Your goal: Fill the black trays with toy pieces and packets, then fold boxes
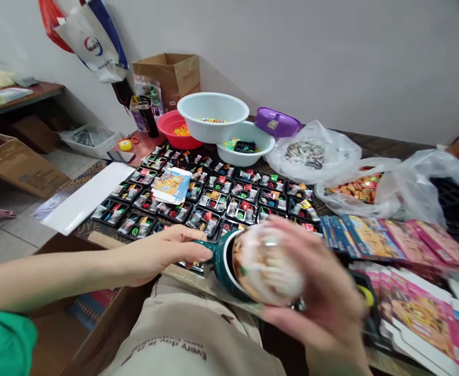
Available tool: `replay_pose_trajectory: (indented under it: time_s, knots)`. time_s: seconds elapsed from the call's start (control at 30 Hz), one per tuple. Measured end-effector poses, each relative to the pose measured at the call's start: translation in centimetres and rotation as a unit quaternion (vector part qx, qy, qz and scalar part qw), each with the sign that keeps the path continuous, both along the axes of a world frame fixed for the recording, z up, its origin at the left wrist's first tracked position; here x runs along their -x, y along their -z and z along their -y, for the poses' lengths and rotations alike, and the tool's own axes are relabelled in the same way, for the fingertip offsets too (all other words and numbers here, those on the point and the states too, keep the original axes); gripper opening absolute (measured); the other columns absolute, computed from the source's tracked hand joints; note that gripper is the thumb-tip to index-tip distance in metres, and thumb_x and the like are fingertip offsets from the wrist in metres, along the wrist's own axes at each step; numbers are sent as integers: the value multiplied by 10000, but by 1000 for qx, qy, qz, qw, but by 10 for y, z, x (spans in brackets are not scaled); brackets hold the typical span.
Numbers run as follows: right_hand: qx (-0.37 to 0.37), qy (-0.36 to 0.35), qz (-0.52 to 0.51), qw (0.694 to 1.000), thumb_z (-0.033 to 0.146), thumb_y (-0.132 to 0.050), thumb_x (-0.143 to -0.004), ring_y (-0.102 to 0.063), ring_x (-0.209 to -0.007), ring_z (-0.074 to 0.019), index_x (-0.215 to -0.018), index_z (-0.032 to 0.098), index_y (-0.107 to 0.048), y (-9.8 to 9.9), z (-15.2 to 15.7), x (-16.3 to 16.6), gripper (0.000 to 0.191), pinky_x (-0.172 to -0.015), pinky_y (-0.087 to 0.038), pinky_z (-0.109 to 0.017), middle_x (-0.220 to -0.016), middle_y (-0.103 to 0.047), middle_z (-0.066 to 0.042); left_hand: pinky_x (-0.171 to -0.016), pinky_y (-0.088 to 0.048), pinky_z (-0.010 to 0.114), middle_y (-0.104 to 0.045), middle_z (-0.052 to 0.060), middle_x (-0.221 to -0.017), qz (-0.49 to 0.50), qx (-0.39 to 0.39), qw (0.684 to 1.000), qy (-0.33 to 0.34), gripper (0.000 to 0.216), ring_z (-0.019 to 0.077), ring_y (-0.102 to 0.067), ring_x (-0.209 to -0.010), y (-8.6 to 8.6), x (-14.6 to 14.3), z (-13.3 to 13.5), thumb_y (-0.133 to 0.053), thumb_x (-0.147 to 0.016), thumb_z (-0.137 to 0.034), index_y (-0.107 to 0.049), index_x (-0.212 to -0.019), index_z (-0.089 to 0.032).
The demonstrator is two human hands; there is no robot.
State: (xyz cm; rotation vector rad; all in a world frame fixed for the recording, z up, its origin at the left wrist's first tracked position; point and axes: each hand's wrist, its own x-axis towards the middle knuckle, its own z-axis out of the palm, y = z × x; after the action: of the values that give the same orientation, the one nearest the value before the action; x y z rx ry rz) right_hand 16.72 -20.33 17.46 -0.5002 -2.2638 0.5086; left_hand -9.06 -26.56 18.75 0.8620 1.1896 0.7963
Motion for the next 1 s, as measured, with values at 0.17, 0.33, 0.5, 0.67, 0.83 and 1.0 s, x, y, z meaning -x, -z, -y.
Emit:
replay_pose_trajectory:
  time_s: [0.17,0.33,0.5,0.67,0.83,1.0]
  knots:
    - [-69,4,61,996,340,-689,-877,-547,-1319,-322,-1498,273,-407,24,-12,48,686,-1038,-551,-488,-1499,-465,-152,-649,-337,270,-472,-25,-654,-13,-15,998,-66,292,119,-409,-665,46,24,-7,-777,-700,-378,-589,-635,-165]
    - [-56,49,45,996,381,-656,-897,-541,-1326,-338,-1560,273,-294,53,-21,88,763,-1025,-555,-505,-1514,-452,-167,-599,-324,258,-440,-32,-621,27,-9,990,-135,356,101,-388,-614,69,48,-18,-817,-641,-392,-551,-592,-161]
    - [-49,30,68,996,525,-666,-858,-405,-1431,-390,-1585,305,-205,61,-42,124,889,-1087,-463,-602,-1602,-316,-168,-641,-368,278,-492,-16,-628,24,-30,984,-175,359,130,-469,-661,83,76,-33,-826,-654,-403,-557,-617,-167]
    - [-40,56,17,997,560,-622,-878,-132,-1539,-391,-1596,362,-23,60,-65,126,956,-1163,-324,-656,-1676,-117,-100,-622,-372,245,-418,-49,-604,37,-36,970,-237,413,83,-395,-611,80,123,-52,-819,-683,-379,-472,-596,-173]
    - [0,165,20,986,443,-609,-920,-247,-1514,-370,-1589,352,-158,82,-82,89,812,-1182,-321,-631,-1657,-210,-83,-639,-372,226,-445,-84,-597,-12,-41,940,-338,327,59,-380,-612,67,196,-85,-726,-784,-356,-464,-696,-181]
    - [58,283,39,957,478,-610,-908,-407,-1419,-415,-1572,342,-243,122,-78,27,771,-1112,-361,-716,-1597,-341,-93,-649,-299,217,-407,-128,-586,-83,-74,905,-412,300,26,-289,-602,67,276,-140,-518,-925,-380,-385,-763,-167]
